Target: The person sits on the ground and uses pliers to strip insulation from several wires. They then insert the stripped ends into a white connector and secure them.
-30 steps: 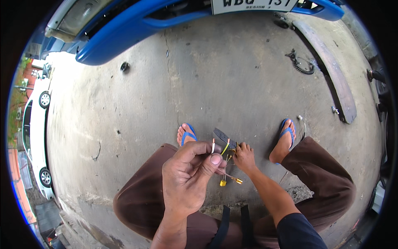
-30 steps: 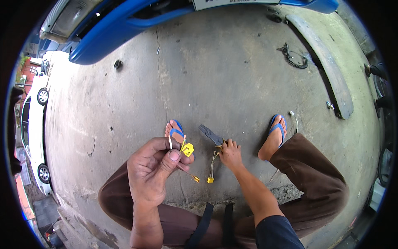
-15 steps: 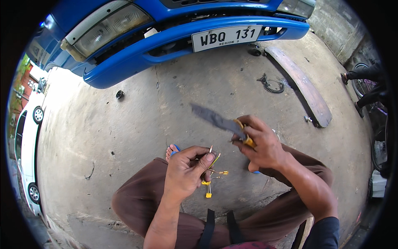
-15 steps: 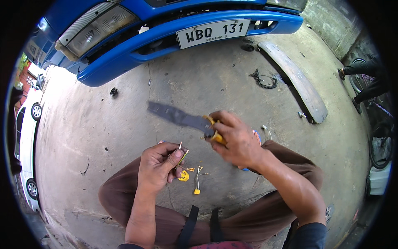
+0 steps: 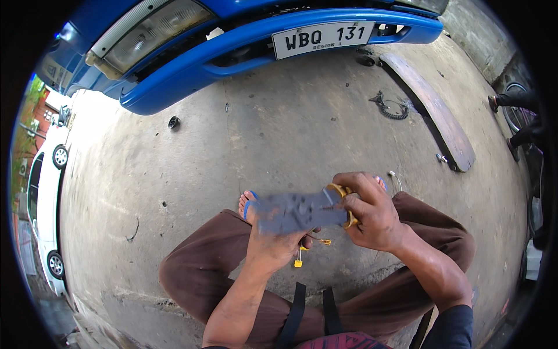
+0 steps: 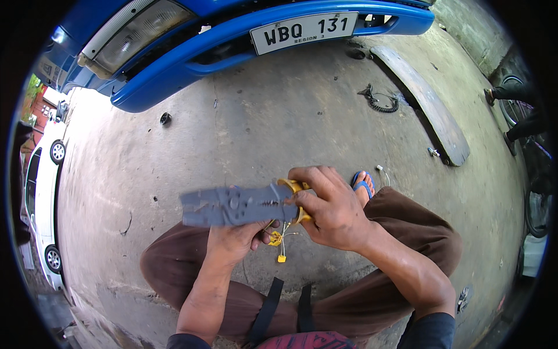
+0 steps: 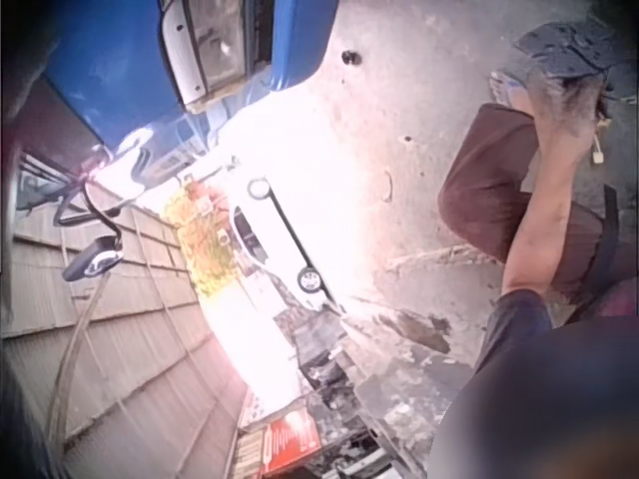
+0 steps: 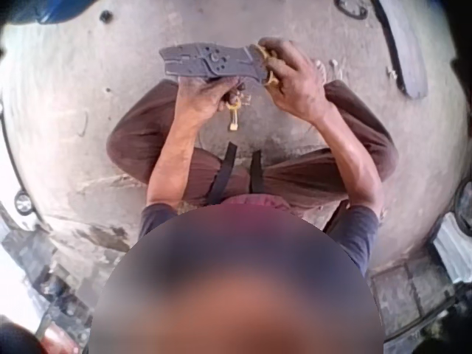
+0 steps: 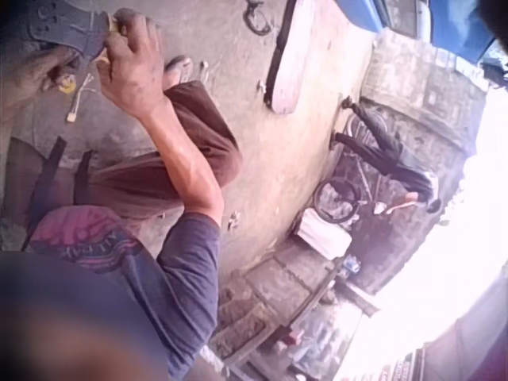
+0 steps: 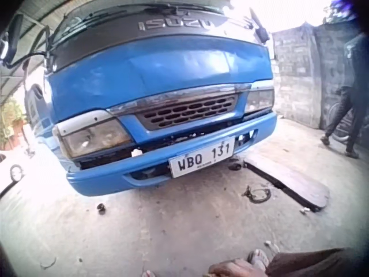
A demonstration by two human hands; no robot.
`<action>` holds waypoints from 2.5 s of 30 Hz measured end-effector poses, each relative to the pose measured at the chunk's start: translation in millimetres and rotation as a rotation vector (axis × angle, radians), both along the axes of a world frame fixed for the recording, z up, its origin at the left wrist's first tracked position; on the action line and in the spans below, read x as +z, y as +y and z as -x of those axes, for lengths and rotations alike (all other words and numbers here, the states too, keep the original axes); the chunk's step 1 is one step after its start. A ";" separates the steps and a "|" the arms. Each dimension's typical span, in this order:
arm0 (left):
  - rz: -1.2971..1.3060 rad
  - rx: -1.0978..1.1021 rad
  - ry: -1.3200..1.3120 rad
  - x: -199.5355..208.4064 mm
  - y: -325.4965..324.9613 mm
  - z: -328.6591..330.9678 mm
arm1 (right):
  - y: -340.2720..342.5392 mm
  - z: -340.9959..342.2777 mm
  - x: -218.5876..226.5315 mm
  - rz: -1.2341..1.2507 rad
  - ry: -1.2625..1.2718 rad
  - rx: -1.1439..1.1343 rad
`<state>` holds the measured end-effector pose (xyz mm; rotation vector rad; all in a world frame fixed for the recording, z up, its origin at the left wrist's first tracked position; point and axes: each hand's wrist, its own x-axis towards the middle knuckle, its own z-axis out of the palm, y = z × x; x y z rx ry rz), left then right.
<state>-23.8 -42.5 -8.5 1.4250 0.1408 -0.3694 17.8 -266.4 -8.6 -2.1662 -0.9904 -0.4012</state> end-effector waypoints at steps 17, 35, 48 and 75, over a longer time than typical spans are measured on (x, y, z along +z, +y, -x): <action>-0.663 0.027 -0.582 9.0 -18.5 6.2 | -7.0 0.2 11.1 -0.367 1.210 -0.062; -0.524 -0.107 -0.474 10.4 -14.7 6.2 | -11.9 1.6 13.8 -0.281 1.051 -0.066; -0.450 -0.118 -0.314 2.4 -12.5 5.8 | -12.3 2.9 19.3 -0.200 0.878 0.011; 0.240 0.082 -0.240 13.6 31.4 -6.9 | -34.1 6.6 -25.7 0.256 0.063 -0.079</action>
